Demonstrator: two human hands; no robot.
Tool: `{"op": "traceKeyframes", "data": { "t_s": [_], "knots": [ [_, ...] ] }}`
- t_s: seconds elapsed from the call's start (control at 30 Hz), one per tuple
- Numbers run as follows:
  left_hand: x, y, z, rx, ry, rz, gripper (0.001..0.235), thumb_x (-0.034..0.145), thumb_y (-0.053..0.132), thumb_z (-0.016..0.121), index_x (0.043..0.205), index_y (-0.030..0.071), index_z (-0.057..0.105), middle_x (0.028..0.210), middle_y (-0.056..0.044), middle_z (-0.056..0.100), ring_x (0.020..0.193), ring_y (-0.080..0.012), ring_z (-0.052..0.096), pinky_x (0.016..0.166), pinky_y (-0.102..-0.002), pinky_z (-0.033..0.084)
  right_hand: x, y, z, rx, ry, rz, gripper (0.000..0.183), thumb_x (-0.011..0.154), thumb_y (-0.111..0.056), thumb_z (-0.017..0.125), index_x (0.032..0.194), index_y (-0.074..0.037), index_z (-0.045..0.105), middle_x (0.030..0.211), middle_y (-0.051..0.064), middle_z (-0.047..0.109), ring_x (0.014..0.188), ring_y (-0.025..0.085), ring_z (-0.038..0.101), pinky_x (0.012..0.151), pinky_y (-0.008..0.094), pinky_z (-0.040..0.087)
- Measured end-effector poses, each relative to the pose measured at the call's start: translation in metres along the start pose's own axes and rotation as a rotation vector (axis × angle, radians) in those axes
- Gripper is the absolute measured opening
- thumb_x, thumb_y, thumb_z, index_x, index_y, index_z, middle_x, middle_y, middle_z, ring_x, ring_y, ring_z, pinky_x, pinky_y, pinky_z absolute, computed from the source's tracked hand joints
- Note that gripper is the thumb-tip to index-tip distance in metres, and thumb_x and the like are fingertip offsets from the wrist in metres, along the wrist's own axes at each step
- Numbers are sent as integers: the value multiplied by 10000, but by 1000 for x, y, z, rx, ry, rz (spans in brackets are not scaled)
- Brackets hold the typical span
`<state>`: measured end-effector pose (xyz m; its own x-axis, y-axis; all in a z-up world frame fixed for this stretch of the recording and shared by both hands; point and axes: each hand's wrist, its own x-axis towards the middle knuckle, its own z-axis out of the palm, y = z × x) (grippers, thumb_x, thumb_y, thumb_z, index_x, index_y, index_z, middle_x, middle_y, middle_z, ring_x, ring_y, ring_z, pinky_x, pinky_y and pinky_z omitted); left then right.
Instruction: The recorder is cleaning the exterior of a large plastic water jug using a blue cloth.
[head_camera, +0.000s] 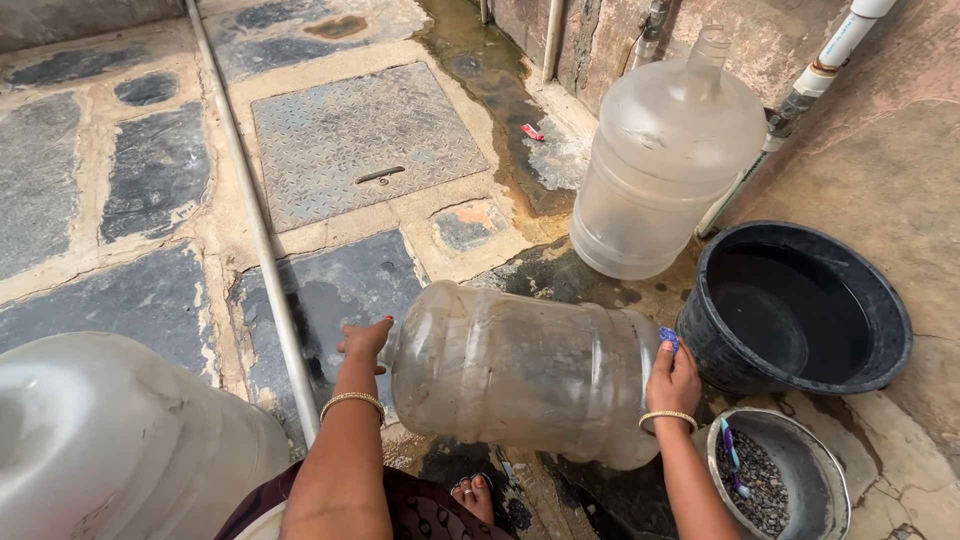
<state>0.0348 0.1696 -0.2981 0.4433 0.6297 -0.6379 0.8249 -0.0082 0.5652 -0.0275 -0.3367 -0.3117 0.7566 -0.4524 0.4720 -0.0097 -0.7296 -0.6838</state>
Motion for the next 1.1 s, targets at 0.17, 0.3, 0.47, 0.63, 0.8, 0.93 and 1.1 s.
{"op": "traceKeyframes", "data": {
  "t_s": [0.17, 0.3, 0.47, 0.63, 0.8, 0.93, 1.1],
  "knots": [
    [2, 1, -4, 130, -167, 42, 1069, 816, 702, 682, 1556, -7, 378, 1683, -316, -135, 1454, -537, 320, 990, -594, 533, 2, -57, -12, 13, -221, 403, 470, 1028, -428, 476, 1274, -98, 702, 1249, 175, 695, 1154, 390, 644, 991, 478, 497],
    [-31, 21, 14, 251, -30, 243, 1126, 791, 765, 661, 1587, 44, 325, 1677, -290, 50, 1489, -545, 261, 1165, -606, 330, -1, -50, -9, 3, -218, 397, 478, 1038, -437, 467, 1308, -106, 681, 1288, 186, 665, 1164, 411, 617, 980, 488, 481],
    [-186, 57, 57, 807, -75, 1194, 861, 921, 770, 315, 1582, 220, 285, 1692, -78, 123, 1559, -328, 45, 1227, -575, 75, -14, -81, -23, 23, 1, -197, 487, 1123, -411, 356, 1460, -149, 589, 1533, 179, 515, 1446, 404, 430, 1183, 526, 322],
    [-220, 27, 117, 1096, -175, 1242, 735, 967, 664, 252, 1593, 279, 270, 1670, -77, 183, 1551, -360, 85, 1225, -628, 23, -71, -115, -16, -197, -354, -484, 586, 1061, -483, 302, 1559, -184, 383, 1640, 156, 316, 1522, 394, 222, 1227, 538, 155],
    [-216, 29, 118, 962, -90, 1397, 659, 1002, 568, 290, 1582, 259, 332, 1633, -98, 313, 1518, -402, 215, 1225, -610, 45, -149, -69, -18, -280, -374, -698, 778, 1035, -589, 299, 1610, -89, 143, 1654, 211, 117, 1504, 442, 73, 1173, 588, 68],
    [-215, 26, 118, 925, -86, 1416, 631, 978, 518, 331, 1552, 259, 371, 1613, -96, 344, 1498, -388, 251, 1211, -591, 77, -91, -89, -12, -446, -373, -679, 787, 978, -686, 266, 1608, -219, 196, 1653, 124, 191, 1516, 352, 132, 1182, 627, -4],
    [-225, 16, 112, 913, -74, 1422, 619, 973, 507, 359, 1543, 266, 383, 1597, -94, 362, 1501, -377, 251, 1208, -596, 79, 27, -147, 13, -494, -743, -21, 746, 940, -731, 239, 1552, -323, 359, 1644, 66, 321, 1561, 269, 185, 1228, 636, -93]
  ]
}}
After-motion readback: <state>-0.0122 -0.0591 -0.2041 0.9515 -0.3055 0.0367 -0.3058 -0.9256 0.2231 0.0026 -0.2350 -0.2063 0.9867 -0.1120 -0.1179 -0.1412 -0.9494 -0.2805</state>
